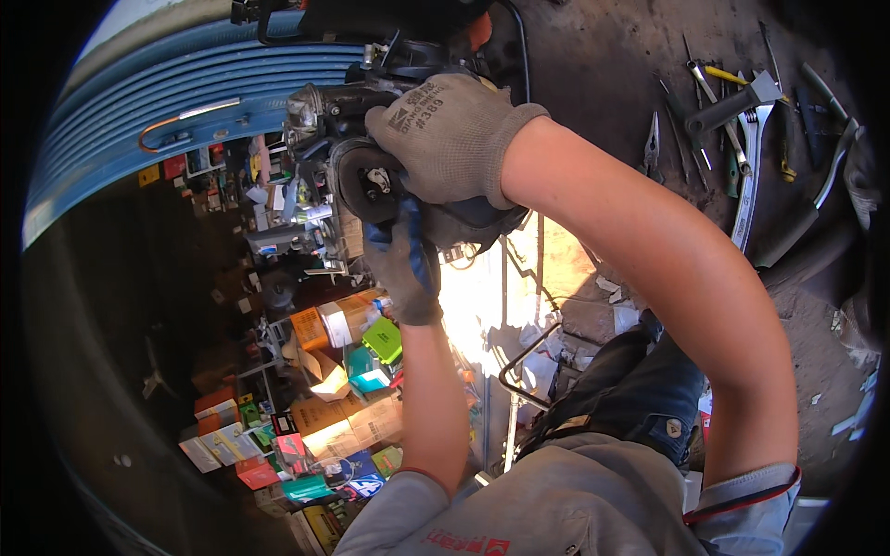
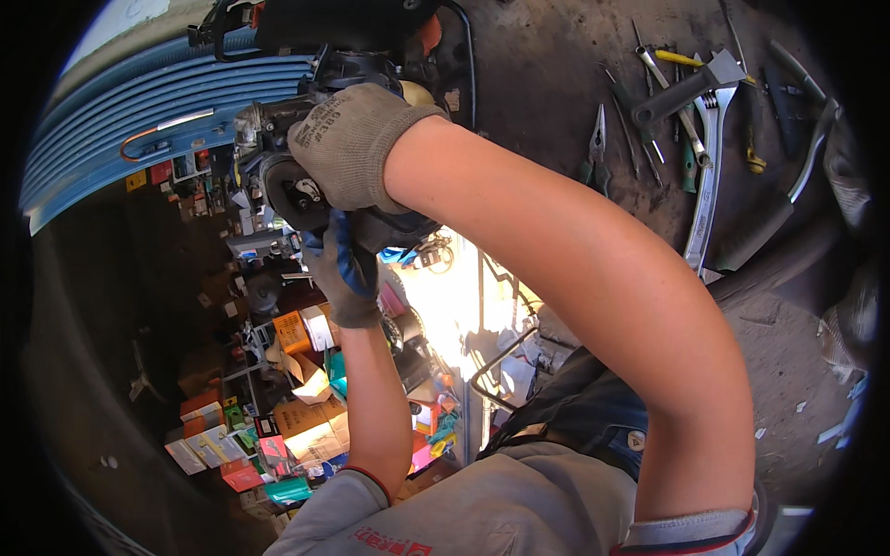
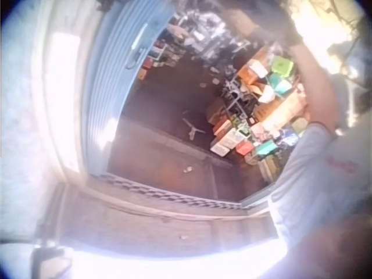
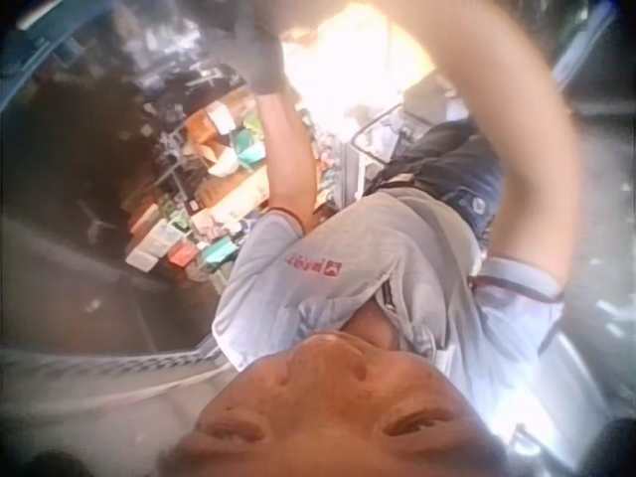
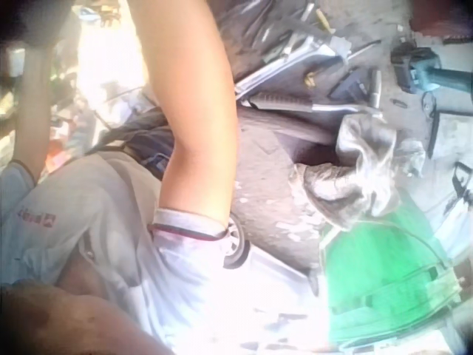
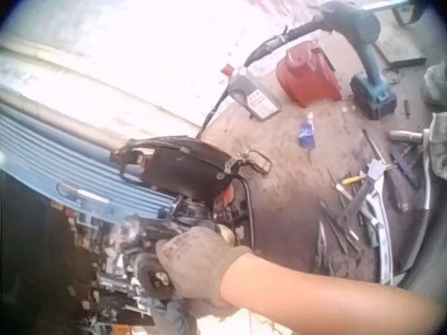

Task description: The person works on a small engine mounted on a workbench, using a wrench to tighten bolts and adjusting components. They handle a green bucket and various tools while assembling parts of the engine.

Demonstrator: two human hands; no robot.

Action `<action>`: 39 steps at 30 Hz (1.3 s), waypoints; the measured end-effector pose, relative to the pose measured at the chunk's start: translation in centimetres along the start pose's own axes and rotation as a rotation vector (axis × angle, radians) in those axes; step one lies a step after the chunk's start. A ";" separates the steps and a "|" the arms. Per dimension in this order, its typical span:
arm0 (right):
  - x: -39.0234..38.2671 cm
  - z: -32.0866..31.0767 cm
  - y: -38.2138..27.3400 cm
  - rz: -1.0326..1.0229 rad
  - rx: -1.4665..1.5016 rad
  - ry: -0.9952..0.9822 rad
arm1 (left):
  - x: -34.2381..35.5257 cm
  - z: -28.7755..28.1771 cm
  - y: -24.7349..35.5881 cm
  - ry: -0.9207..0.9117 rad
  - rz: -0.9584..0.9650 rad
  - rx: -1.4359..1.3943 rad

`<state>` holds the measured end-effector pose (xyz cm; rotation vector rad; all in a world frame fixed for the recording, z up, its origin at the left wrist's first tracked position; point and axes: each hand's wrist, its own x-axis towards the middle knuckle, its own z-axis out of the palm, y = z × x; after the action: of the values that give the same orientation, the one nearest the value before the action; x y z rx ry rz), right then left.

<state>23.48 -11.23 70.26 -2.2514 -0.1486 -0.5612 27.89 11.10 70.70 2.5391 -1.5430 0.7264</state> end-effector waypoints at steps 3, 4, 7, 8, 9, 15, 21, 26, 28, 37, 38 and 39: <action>-0.2 0.1 0.2 0.010 0.038 0.028 | -0.2 -0.3 0.1 0.031 -0.512 -0.504; -0.1 0.1 0.1 0.013 0.044 0.034 | -0.2 -0.5 0.0 0.037 -0.624 -0.601; 0.2 0.1 0.0 0.069 0.074 0.017 | 0.4 -1.2 -0.7 0.006 -0.638 -0.653; 0.4 0.2 0.0 0.061 0.082 0.023 | 0.8 -1.1 -0.6 0.016 -0.619 -0.738; 0.5 0.2 0.1 0.055 0.089 0.031 | 1.2 -1.5 -0.6 -0.002 -0.734 -0.917; -3.3 -2.4 -0.2 0.098 0.222 0.267 | 1.9 -2.9 0.4 -0.176 -0.864 -1.107; -9.7 0.7 0.5 0.763 0.660 0.420 | 2.1 -3.3 -0.3 -0.169 -0.676 -1.096; -9.5 1.2 -1.7 0.586 1.184 0.387 | 2.4 -4.7 -2.0 0.007 -0.632 -1.084; -9.3 0.5 -4.2 0.504 1.208 0.423 | 2.2 -5.4 -2.1 -0.031 -0.612 -1.238; -3.9 -0.5 -7.3 0.468 0.575 0.339 | 2.6 -4.9 -1.1 0.005 -0.423 -1.139; -3.4 -0.9 -7.4 0.431 0.395 0.310 | 2.8 -4.9 -0.7 0.027 -0.468 -1.178; -3.0 -1.3 -7.4 0.391 0.217 0.281 | 3.1 -4.8 -0.3 0.050 -0.512 -1.218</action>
<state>18.29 -6.98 74.76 -1.9003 0.3502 -0.6075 27.64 10.26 76.37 1.7498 -0.7840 -0.2076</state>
